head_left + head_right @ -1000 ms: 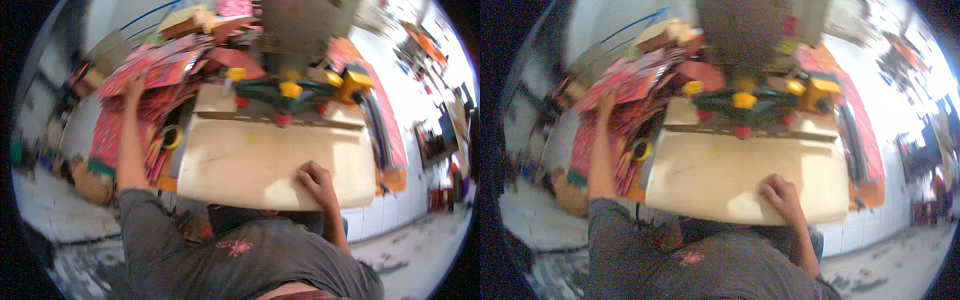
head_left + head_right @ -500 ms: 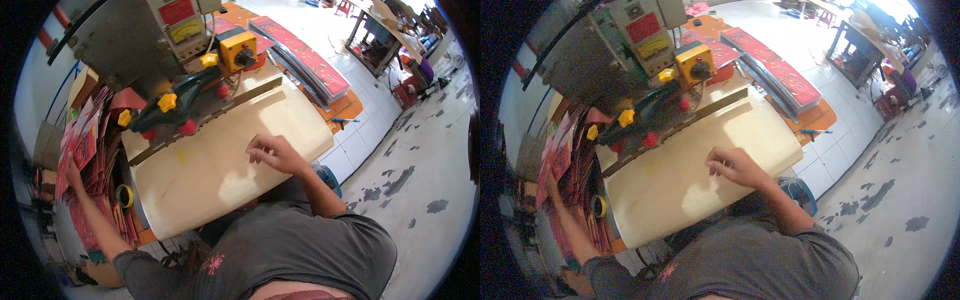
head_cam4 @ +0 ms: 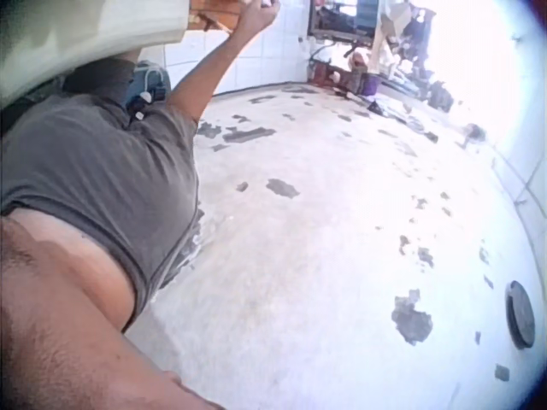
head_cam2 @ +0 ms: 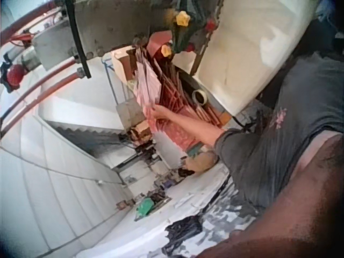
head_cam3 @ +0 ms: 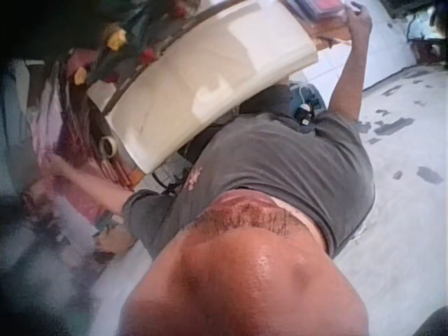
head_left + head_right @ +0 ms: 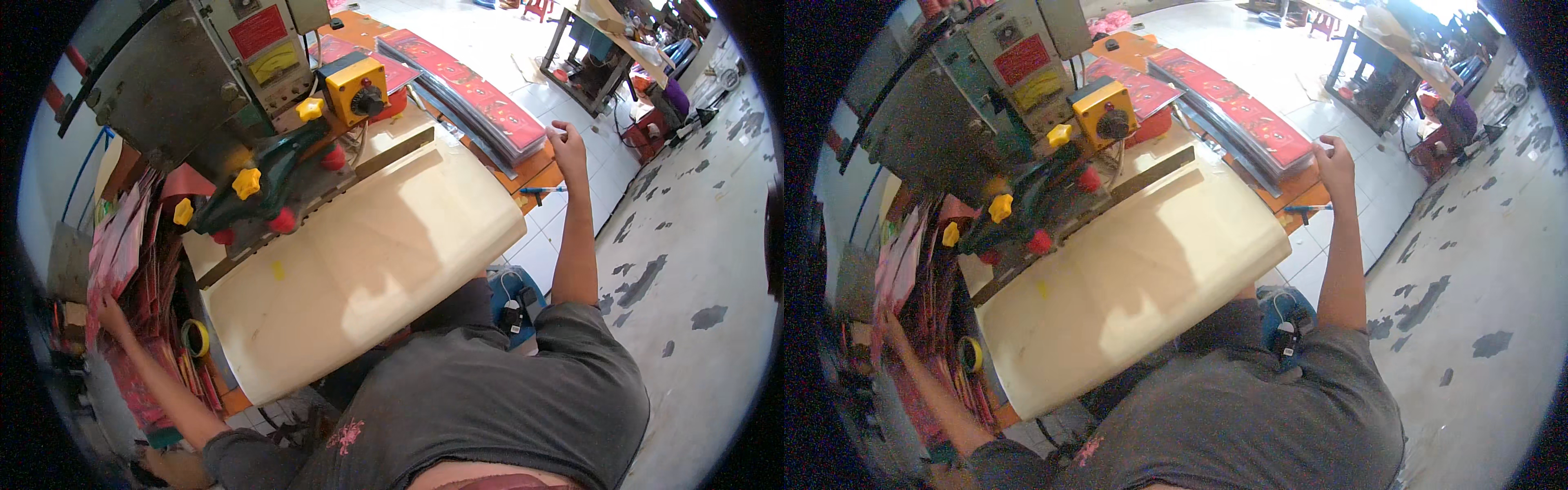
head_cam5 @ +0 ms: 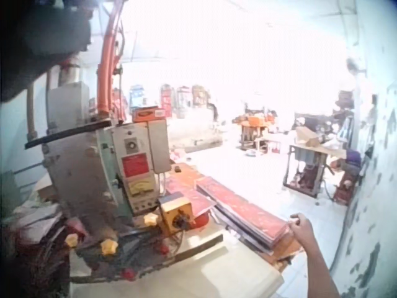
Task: The person takes printed packaging sleeves, positions them onto a heat sealing machine table, and seals them.
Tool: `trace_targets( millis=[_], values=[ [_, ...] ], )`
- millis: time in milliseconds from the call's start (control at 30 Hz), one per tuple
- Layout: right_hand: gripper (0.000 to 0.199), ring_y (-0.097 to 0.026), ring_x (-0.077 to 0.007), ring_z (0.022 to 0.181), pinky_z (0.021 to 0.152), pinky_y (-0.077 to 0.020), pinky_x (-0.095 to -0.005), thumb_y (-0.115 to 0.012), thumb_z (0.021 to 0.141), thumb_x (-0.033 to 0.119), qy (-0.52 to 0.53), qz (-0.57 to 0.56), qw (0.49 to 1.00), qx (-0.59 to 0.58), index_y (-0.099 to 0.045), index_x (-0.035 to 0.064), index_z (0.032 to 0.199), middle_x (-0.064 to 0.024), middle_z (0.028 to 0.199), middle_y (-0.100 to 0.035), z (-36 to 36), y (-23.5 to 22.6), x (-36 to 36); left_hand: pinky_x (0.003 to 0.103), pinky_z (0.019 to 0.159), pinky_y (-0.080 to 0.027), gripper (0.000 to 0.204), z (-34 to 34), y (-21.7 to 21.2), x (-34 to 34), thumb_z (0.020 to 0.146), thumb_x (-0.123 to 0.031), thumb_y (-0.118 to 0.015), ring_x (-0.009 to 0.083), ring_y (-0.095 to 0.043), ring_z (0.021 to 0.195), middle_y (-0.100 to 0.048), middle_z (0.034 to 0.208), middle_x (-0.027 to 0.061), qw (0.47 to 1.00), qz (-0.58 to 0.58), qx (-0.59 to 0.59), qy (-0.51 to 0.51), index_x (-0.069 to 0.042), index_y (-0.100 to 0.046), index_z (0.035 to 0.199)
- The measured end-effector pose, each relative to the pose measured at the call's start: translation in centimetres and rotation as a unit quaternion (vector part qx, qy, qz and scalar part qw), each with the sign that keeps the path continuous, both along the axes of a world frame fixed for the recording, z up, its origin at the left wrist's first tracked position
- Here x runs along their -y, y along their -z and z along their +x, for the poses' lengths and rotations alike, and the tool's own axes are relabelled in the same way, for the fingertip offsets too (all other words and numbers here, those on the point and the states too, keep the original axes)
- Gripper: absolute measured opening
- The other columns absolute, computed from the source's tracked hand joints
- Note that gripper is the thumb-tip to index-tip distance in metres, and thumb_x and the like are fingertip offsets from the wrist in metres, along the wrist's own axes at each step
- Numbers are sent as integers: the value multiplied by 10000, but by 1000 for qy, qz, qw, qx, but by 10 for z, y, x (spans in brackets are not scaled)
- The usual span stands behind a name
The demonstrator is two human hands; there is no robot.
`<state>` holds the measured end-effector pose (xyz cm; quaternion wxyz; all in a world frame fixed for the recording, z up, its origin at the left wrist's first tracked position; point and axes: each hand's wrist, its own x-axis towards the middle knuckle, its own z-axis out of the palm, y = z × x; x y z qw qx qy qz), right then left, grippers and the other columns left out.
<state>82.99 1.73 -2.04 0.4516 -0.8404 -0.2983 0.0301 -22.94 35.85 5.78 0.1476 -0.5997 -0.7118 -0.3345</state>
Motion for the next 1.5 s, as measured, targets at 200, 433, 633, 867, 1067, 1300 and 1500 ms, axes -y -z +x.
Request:
trace_targets(
  millis=[200,433,633,867,1067,1300,1500],
  values=[
    [372,-659,-191,782,693,-518,-326,-710,929,361,48,-14,997,52,-734,39,1114,-117,886,-729,51,36,15,372,1050,-455,553,157,-13,100,1069,-454,-482,290,-625,1239,-659,1355,147,978,87,139,130,-5,-640,1350],
    [282,-586,-102,597,513,-477,-268,-736,918,288,55,70,991,97,-743,32,1036,-48,790,-700,41,39,-1,358,1053,-464,438,229,2,247,1112,-252,-441,254,-655,1162,-694,1253,193,953,212,155,150,103,-654,1253],
    [245,-719,-225,852,796,-553,-356,-750,856,256,72,38,995,64,-748,51,990,-126,923,-755,41,24,-5,395,972,-528,437,286,50,297,1113,-236,-435,264,-681,1082,-714,1165,204,954,128,216,166,127,-663,1194],
    [228,-718,-231,830,763,-548,-373,-741,865,255,61,-2,997,48,-740,54,971,-126,901,-751,24,3,-8,385,898,-537,380,324,77,301,1081,-174,-449,266,-679,937,-704,1069,213,916,101,309,236,149,-651,1063],
    [254,-715,-245,809,748,-554,-383,-693,924,236,86,-34,978,189,-707,-12,977,-148,897,-739,55,21,-13,373,857,-513,362,362,74,299,1048,-191,-507,249,-671,881,-713,932,165,903,45,321,281,123,-683,1008],
    [325,-718,-226,832,719,-572,-358,-683,967,237,41,247,955,-161,-634,-21,1159,-145,1014,-717,21,4,-26,372,847,-532,247,391,81,306,992,-117,-577,252,-689,875,-722,878,142,890,-4,337,308,66,-725,916],
    [269,-701,-186,830,693,-605,-347,-690,978,210,-94,427,819,-371,-636,-9,1125,-105,1003,-718,-1,3,-29,365,828,-549,208,411,87,309,980,-104,-605,247,-708,849,-742,859,124,904,-55,262,333,50,-737,933]
  ],
)
